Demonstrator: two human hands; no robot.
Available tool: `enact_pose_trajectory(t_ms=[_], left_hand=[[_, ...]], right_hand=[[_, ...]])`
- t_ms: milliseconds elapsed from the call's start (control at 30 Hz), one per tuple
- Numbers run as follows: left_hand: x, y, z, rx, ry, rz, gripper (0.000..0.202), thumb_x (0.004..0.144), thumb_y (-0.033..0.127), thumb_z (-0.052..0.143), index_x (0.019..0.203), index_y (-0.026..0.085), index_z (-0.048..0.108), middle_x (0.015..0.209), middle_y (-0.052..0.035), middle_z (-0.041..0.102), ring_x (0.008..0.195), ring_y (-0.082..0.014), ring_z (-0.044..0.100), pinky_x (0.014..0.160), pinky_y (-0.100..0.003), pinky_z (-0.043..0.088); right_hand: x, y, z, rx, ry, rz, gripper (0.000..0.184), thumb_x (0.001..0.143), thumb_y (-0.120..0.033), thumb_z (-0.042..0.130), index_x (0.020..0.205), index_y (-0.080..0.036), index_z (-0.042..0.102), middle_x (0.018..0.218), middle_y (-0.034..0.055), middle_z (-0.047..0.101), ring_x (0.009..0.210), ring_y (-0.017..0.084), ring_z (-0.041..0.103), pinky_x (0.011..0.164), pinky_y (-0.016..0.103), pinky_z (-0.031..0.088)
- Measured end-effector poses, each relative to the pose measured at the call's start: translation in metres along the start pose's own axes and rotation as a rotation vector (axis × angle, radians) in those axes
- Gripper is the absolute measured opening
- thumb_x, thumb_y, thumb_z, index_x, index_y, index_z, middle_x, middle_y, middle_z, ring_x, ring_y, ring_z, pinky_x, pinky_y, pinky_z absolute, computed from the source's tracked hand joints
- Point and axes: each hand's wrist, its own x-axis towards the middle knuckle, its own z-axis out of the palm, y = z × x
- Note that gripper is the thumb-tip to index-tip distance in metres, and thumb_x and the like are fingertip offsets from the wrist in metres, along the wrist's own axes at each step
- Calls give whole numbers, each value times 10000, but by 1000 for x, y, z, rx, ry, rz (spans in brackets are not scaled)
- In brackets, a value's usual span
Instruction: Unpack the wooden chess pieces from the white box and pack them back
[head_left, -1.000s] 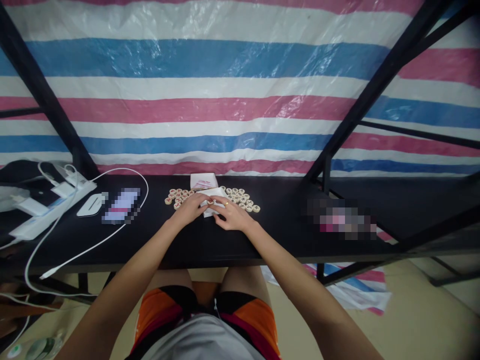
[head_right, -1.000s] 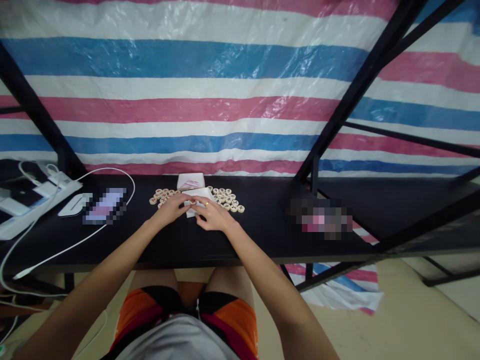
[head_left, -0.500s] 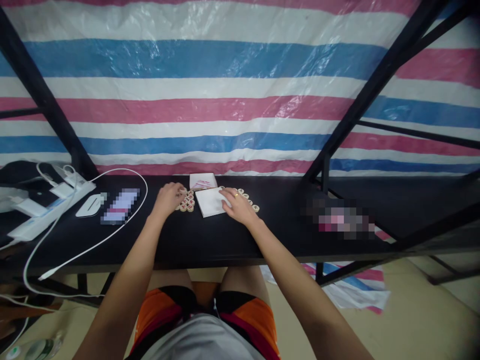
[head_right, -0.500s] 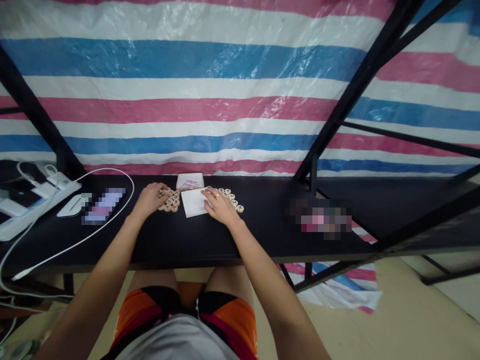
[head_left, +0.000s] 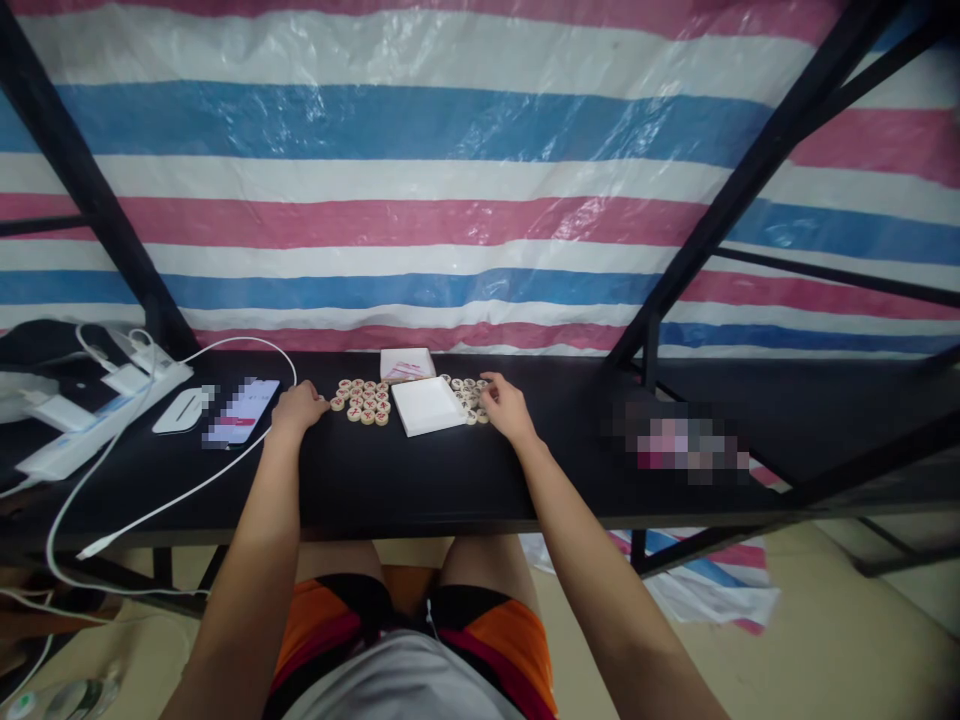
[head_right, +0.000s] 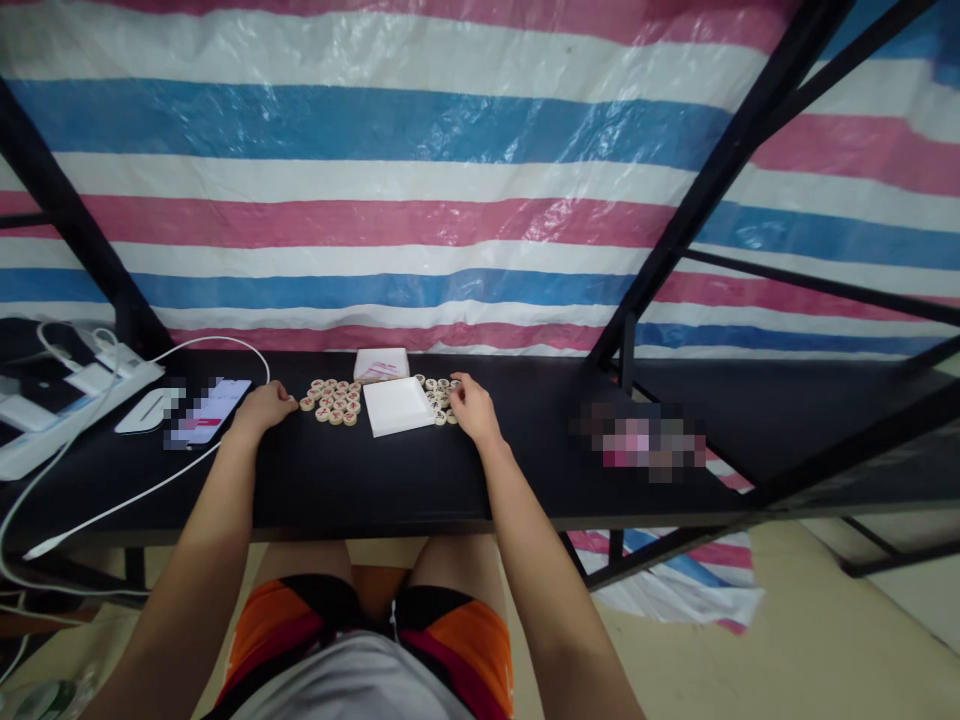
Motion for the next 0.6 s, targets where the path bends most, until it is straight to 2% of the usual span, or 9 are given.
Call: enact_pose_trajectory(t_ms=[167, 333, 400, 500, 600], left_hand=[[-5, -7, -7, -156, -209, 90, 278, 586, 431, 672, 658, 216, 512, 722, -35, 656, 727, -242, 635, 629, -303, 443], [-8, -11, -7, -429, -294, 234, 358, 539, 501, 697, 694, 204, 572, 656, 11, 623, 690, -185, 605, 638, -266, 441], [-6, -14, -6, -468, -288, 236, 379, 529, 501, 707, 721, 198, 585, 657, 14, 624, 687, -177, 600, 644, -264, 445], [-2, -15, -5, -454, -247, 238, 359, 578, 494, 686, 750, 190, 600, 705, -2, 652, 712, -182, 608, 677, -273, 458], [1, -10, -3, -415, -46, 210, 335, 700, 499, 602, 815, 184, 621, 807, -36, 679, 780, -195, 618, 754, -294, 465]], right_hand=[[1, 3, 0, -25, 2, 4, 339, 799, -241, 441, 1084, -173, 612, 788, 39, 644, 728, 187, 596, 761, 337, 494], [0, -4, 3, -140, 60, -100, 317, 815, -206, 429, 1062, -160, 622, 895, 90, 632, 851, 227, 584, 812, 373, 483], [0, -12, 7, -201, 53, -204, 296, 833, -201, 435, 1051, -168, 633, 945, 107, 630, 901, 246, 568, 842, 393, 470], [5, -26, 15, -275, -26, -321, 284, 862, -192, 436, 1053, -175, 646, 991, 109, 638, 939, 250, 559, 868, 398, 457], [13, -39, 25, -339, -160, -380, 293, 898, -220, 435, 1097, -167, 643, 1075, 114, 640, 1024, 249, 552, 906, 396, 441]])
